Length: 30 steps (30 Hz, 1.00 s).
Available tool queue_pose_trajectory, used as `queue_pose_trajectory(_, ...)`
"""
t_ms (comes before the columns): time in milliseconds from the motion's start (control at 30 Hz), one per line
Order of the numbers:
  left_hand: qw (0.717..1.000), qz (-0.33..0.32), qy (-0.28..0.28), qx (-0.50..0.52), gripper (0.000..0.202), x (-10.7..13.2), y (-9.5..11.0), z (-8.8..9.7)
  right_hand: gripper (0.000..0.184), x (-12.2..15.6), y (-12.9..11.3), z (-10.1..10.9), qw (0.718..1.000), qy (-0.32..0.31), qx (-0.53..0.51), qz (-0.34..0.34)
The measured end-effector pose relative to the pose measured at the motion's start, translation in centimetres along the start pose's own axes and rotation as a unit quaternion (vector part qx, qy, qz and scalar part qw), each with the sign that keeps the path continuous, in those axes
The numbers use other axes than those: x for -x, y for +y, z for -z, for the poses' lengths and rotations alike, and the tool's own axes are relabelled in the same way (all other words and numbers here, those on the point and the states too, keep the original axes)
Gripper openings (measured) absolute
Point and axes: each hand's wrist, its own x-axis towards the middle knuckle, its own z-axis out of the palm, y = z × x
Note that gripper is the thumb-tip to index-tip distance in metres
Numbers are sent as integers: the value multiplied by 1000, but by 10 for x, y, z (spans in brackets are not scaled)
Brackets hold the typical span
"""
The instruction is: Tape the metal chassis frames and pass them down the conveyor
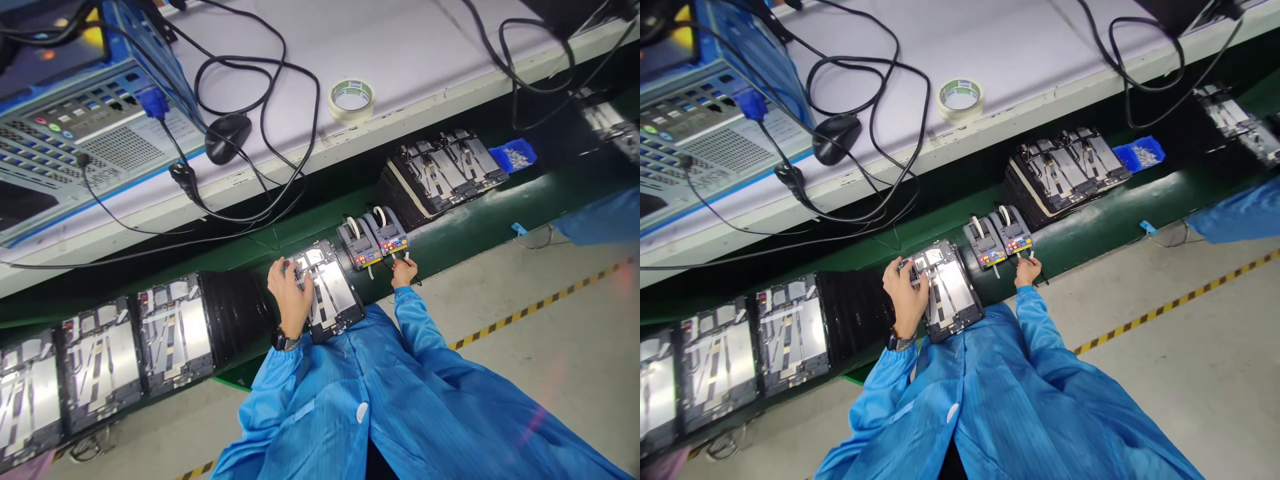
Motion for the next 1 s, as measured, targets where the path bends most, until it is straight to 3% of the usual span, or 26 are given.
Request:
queue_pose_trajectory(100,999,-34,-41,2,44,-20,19,-3,48,19,-3,14,997,30,30,63)
queue_pose_trajectory(133,997,-48,-57,2,48,-28,29,-7,48,28,-7,18,994,14,38,100)
queue_pose_trajectory(300,988,-97,-111,-37,54,-66,68,-35,55,89,-52,9,951,-160,56,259)
queue_pose_trajectory(367,987,-88,-122,-50,50,-77,66,-39,60,111,-75,-9,928,-225,65,289)
queue_pose_trajectory(500,979,-87,-172,-59,51,-84,39,-34,73,135,-105,-59,876,-343,100,325)
queue_pose_trajectory(633,977,-91,-184,-63,49,-75,23,-25,84,141,-112,-99,777,-473,168,381)
queue_pose_trajectory(733,980,-88,-172,-38,47,-63,23,-22,85,141,-108,-108,723,-522,208,403)
queue_pose_trajectory(833,979,-99,-175,-10,54,-58,26,-22,89,139,-96,-106,726,-514,219,402)
queue_pose_trajectory(1000,977,-106,-186,-3,63,-67,22,-31,95,130,-72,-110,779,-507,180,321)
